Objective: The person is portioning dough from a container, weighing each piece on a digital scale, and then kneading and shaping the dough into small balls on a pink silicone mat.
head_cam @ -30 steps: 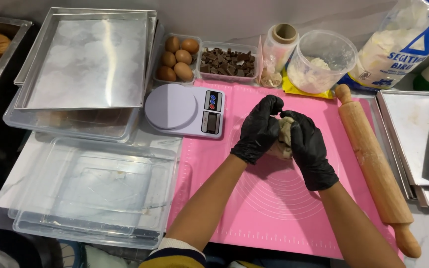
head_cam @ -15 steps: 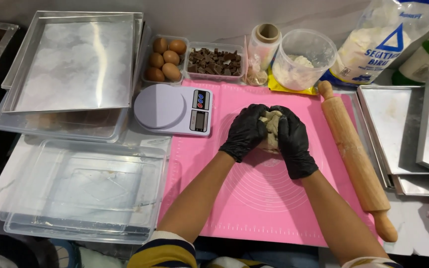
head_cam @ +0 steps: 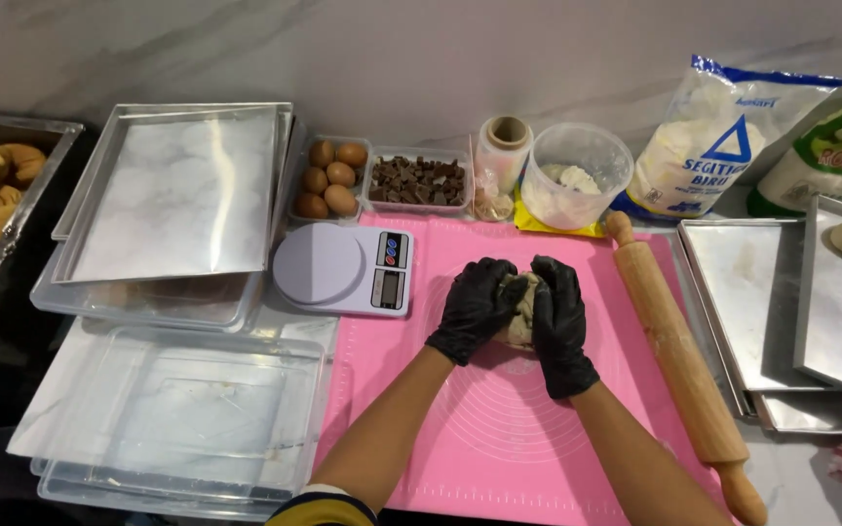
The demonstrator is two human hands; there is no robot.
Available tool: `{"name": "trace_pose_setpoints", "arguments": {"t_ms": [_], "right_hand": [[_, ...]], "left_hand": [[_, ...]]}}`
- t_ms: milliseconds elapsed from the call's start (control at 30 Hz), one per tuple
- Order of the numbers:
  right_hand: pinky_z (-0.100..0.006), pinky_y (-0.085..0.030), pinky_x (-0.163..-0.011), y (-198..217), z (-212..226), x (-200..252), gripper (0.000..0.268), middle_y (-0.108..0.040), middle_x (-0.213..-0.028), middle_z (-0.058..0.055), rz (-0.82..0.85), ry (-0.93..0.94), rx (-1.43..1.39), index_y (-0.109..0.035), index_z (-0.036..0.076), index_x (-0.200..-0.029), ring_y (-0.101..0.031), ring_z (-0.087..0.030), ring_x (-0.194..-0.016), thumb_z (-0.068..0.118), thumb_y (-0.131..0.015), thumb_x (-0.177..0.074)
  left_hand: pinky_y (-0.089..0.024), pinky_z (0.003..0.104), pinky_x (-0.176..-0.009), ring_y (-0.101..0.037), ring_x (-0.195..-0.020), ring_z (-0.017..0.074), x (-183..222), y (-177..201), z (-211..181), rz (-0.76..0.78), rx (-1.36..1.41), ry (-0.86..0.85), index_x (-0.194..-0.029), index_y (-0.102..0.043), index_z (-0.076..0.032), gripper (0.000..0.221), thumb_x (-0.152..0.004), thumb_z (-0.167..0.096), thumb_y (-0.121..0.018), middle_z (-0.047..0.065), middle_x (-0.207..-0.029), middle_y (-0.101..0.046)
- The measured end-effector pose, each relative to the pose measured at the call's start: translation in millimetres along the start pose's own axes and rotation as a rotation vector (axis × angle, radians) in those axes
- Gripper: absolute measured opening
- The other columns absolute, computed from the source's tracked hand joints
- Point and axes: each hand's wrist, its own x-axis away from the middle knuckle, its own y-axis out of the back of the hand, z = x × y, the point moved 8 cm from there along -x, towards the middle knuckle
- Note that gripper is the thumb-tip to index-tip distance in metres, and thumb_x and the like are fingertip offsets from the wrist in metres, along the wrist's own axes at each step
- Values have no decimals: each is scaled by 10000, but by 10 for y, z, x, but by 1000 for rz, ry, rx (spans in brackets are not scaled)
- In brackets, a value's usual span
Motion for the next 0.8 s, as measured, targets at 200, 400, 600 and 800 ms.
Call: {"name": "trace_pose_setpoints", "arguments": {"t_ms": [200,400,600,800], "right_hand": [[-450,-552,-970,-83,-15,-4,297,-731,-1109,-119,147,-20,-13,-710,107,-1212,-697,-358,-1088,233,-494,-1052],[-475,-577,-908,-159,-261,-13,281,-738,-1018,-173,145,-71,21,-717,76,-1129,-704,-405,-1017,238,-493,-1077],[-535,-560,-885,-155,-337,-45,282,-713,-973,-256,83,-53,7,-710,20,-1111,-676,-480,-991,233,-528,-1084],[-493,-568,-898,-148,-400,-136,236,-732,-973,-146,183,4,62,-711,125,-1110,-699,-390,-1022,334,-643,-1026]], "left_hand": [[-561,447,-757,-647,-841,317,5,54,-69,-60,-42,-125,-922,-593,-227,226,-922,-452,-613,31,-805,-579],[-550,405,-758,-646,-807,293,-11,104,-51,-72,81,-48,-832,-587,-214,240,-951,-422,-601,40,-712,-577],[-581,459,-831,-700,-959,324,16,237,-36,-157,75,-8,-1059,-621,-263,212,-1004,-467,-595,52,-972,-693],[-495,565,-1018,-607,-1221,448,474,972,-450,-183,-236,32,-1461,-522,-135,579,-997,-477,-577,216,-1366,-572]]}}
